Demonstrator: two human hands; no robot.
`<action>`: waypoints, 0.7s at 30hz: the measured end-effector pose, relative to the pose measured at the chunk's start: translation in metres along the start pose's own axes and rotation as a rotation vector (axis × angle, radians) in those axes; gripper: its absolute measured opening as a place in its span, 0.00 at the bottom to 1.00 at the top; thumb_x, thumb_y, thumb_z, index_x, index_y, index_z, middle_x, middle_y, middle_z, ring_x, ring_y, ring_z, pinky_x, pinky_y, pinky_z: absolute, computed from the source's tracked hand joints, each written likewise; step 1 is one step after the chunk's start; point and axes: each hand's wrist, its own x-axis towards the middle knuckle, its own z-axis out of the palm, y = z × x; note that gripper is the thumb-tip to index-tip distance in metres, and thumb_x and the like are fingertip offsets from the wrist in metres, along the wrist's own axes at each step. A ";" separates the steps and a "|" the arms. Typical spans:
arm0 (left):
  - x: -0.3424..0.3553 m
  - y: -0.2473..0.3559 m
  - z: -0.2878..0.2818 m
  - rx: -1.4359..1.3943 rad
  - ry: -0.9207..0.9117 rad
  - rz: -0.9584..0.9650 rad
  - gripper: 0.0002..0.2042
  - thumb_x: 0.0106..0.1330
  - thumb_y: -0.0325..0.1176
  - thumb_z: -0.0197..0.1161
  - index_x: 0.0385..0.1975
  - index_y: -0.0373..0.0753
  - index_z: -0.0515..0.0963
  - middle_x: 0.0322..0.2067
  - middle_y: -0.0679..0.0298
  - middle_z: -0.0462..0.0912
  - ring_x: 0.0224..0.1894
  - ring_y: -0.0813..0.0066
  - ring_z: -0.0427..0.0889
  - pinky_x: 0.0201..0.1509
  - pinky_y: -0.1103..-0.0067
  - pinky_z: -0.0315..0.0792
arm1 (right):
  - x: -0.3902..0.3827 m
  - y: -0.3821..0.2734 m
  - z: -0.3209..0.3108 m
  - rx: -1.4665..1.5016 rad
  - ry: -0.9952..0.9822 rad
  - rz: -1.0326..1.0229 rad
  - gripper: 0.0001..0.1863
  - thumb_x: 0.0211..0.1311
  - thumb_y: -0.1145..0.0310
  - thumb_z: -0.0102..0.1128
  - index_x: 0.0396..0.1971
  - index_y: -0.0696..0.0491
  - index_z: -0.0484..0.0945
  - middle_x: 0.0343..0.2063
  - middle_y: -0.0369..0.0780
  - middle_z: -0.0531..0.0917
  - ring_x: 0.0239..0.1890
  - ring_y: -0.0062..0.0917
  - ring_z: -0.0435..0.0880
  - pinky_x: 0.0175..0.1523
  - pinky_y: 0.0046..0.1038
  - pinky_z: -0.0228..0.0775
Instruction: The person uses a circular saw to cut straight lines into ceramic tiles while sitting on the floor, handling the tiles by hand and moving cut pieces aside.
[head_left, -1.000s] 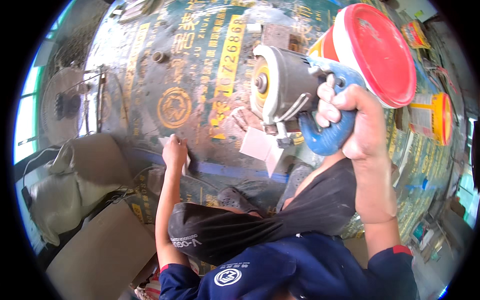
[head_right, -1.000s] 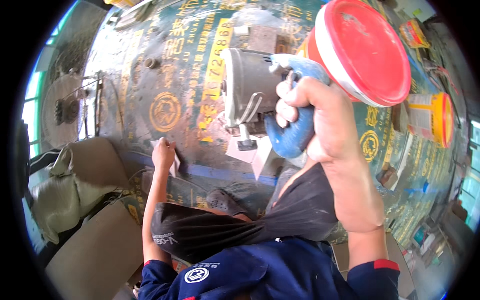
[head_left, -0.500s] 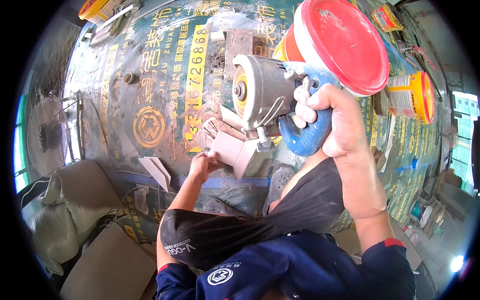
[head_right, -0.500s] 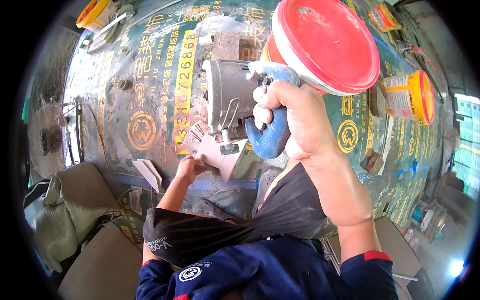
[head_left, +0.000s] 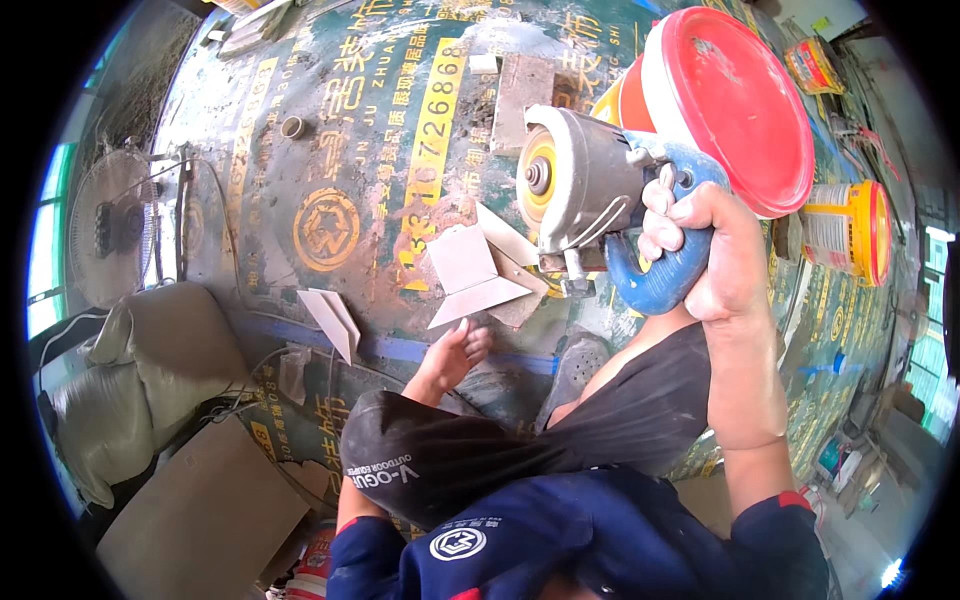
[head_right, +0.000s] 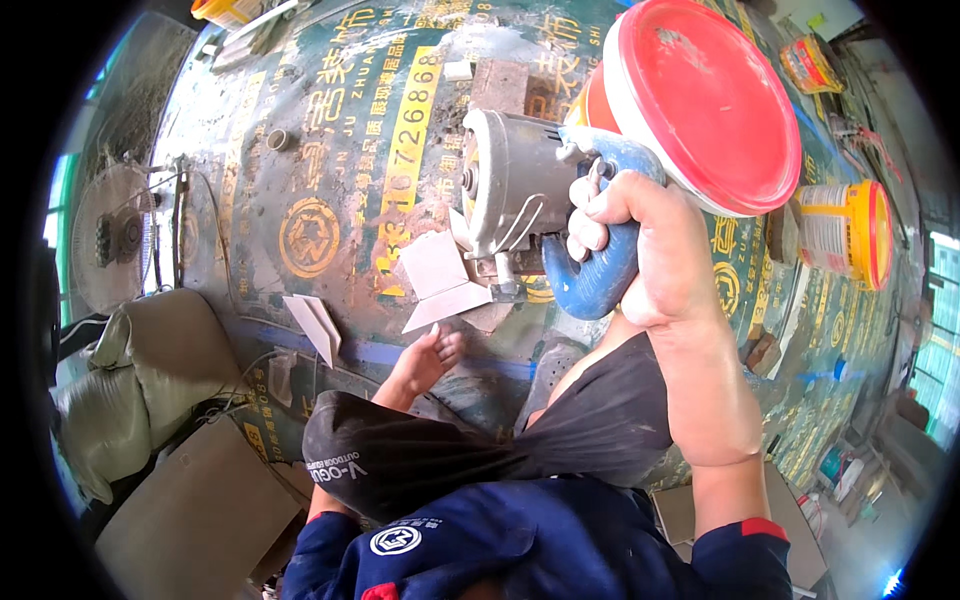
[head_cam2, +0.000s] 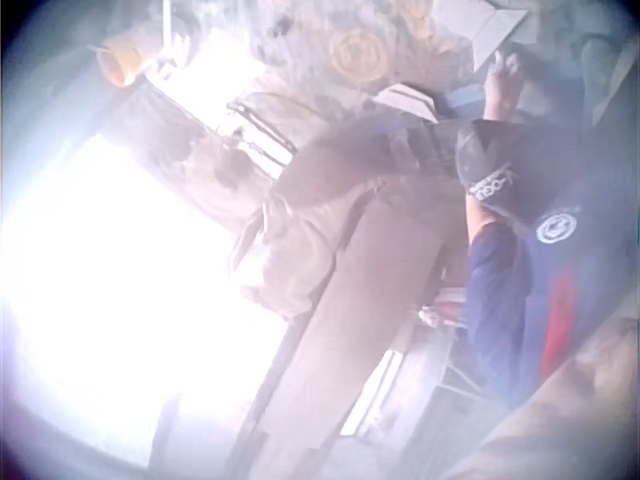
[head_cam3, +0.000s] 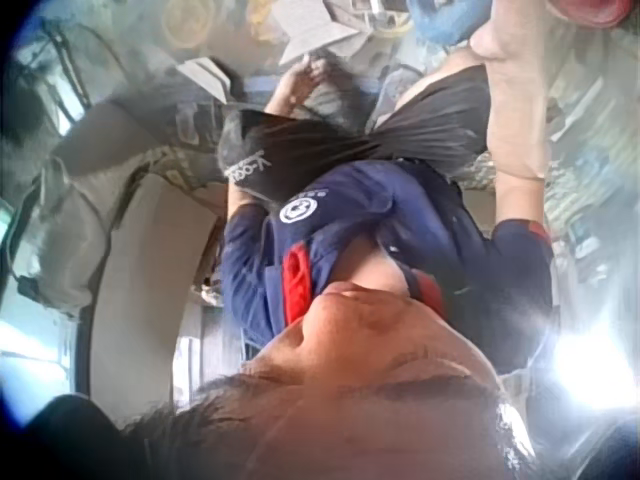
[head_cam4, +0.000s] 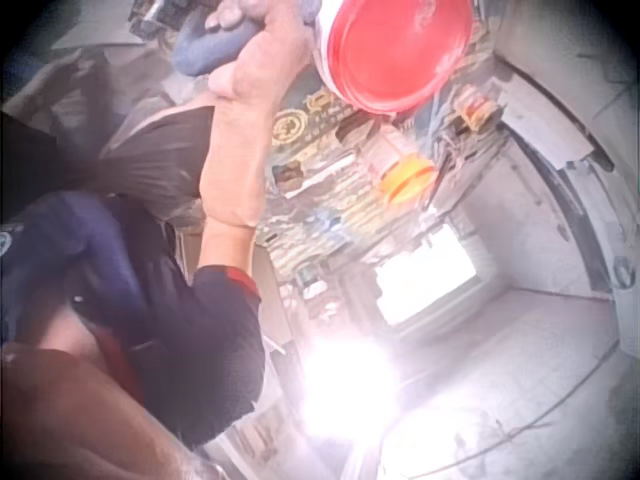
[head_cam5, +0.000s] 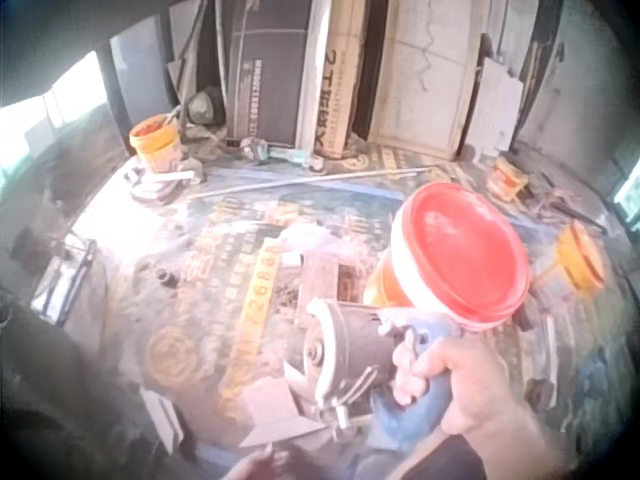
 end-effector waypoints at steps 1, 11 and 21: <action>0.005 0.001 -0.003 0.022 0.083 0.058 0.10 0.76 0.42 0.57 0.44 0.42 0.74 0.39 0.65 0.82 0.42 0.68 0.82 0.52 0.72 0.75 | -0.001 0.001 0.001 -0.024 -0.012 0.010 0.13 0.51 0.75 0.51 0.39 0.57 0.72 0.29 0.38 0.74 0.24 0.20 0.71 0.34 0.27 0.68; 0.031 0.053 -0.003 0.205 0.339 0.484 0.14 0.72 0.30 0.59 0.55 0.42 0.72 0.46 0.67 0.82 0.42 0.71 0.83 0.44 0.71 0.78 | -0.005 0.007 0.004 -0.089 -0.012 0.041 0.14 0.50 0.74 0.50 0.40 0.58 0.71 0.29 0.39 0.74 0.23 0.20 0.71 0.35 0.29 0.69; -0.030 0.107 0.079 0.625 0.185 0.778 0.13 0.78 0.40 0.54 0.45 0.36 0.79 0.35 0.73 0.80 0.35 0.87 0.74 0.39 0.84 0.69 | -0.006 0.016 0.024 -0.140 -0.088 0.024 0.16 0.47 0.81 0.51 0.40 0.60 0.72 0.27 0.40 0.75 0.22 0.22 0.72 0.31 0.28 0.68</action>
